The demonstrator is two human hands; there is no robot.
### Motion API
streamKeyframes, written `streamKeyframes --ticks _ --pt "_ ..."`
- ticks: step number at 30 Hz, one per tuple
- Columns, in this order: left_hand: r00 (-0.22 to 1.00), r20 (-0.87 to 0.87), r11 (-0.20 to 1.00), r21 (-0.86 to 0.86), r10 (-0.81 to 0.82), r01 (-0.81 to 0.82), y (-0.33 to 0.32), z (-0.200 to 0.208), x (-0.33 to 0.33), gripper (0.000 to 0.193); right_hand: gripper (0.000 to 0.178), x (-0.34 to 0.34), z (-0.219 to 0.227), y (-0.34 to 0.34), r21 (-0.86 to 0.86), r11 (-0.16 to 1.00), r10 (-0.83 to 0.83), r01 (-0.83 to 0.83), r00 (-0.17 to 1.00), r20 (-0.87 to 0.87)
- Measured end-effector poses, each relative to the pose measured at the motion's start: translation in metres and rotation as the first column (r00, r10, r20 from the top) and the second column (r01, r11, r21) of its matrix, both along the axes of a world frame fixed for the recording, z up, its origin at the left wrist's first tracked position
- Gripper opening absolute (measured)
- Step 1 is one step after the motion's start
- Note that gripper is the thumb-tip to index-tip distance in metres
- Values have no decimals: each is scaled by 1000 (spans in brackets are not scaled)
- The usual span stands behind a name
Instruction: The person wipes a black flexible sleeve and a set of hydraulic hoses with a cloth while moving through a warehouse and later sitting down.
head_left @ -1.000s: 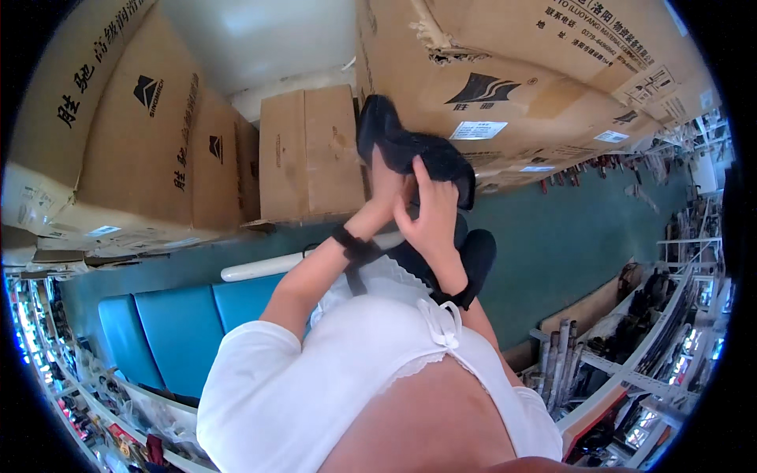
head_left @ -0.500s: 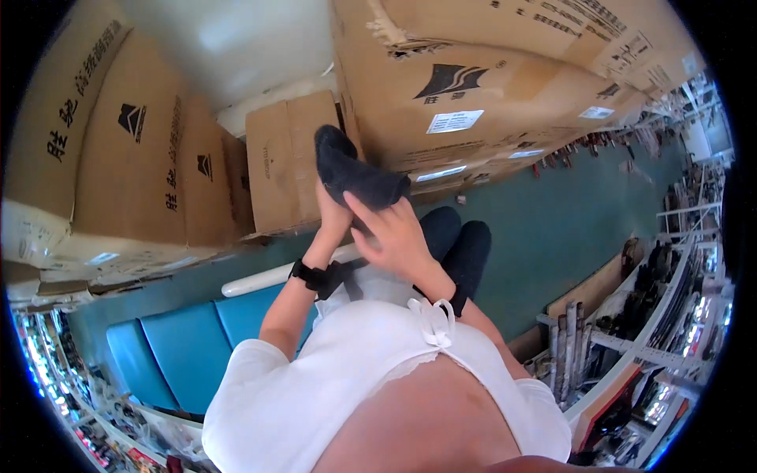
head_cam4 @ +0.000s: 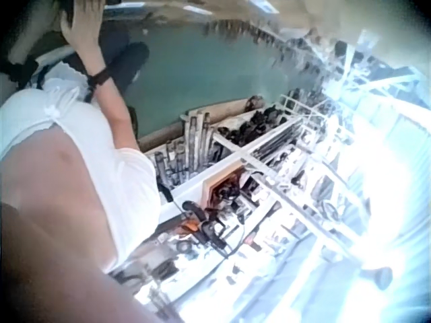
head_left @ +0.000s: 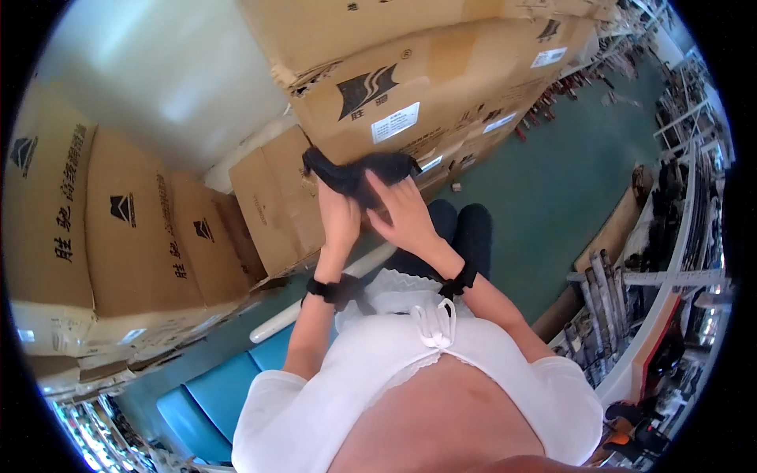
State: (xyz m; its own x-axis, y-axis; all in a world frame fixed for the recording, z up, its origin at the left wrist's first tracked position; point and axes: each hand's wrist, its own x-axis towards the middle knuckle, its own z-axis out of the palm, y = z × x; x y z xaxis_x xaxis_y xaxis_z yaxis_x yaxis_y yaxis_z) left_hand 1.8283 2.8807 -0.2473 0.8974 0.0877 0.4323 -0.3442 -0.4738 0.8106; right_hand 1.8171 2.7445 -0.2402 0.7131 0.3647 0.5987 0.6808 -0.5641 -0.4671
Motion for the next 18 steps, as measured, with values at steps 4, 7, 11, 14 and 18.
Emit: streamKeyframes --ticks 4,7,11,14,18 --pt "998 66 983 184 11 -23 -2 -7 -16 41 64 3 -1 -5 -54 996 -72 69 996 -53" --pt "995 92 954 292 42 -67 1 -29 -17 44 64 13 -5 -11 -60 994 -93 90 994 -54" --pt "964 251 796 566 82 -215 1 -40 -23 50 65 17 -6 -24 98 972 -192 215 959 -207" --pt "972 208 800 562 109 -210 3 -42 -25 56 66 10 -1 -14 160 975 -112 152 966 -233" --pt "981 110 915 356 162 -191 16 -48 -25 71 65 -12 -7 18 -2 992 126 -130 970 -210"
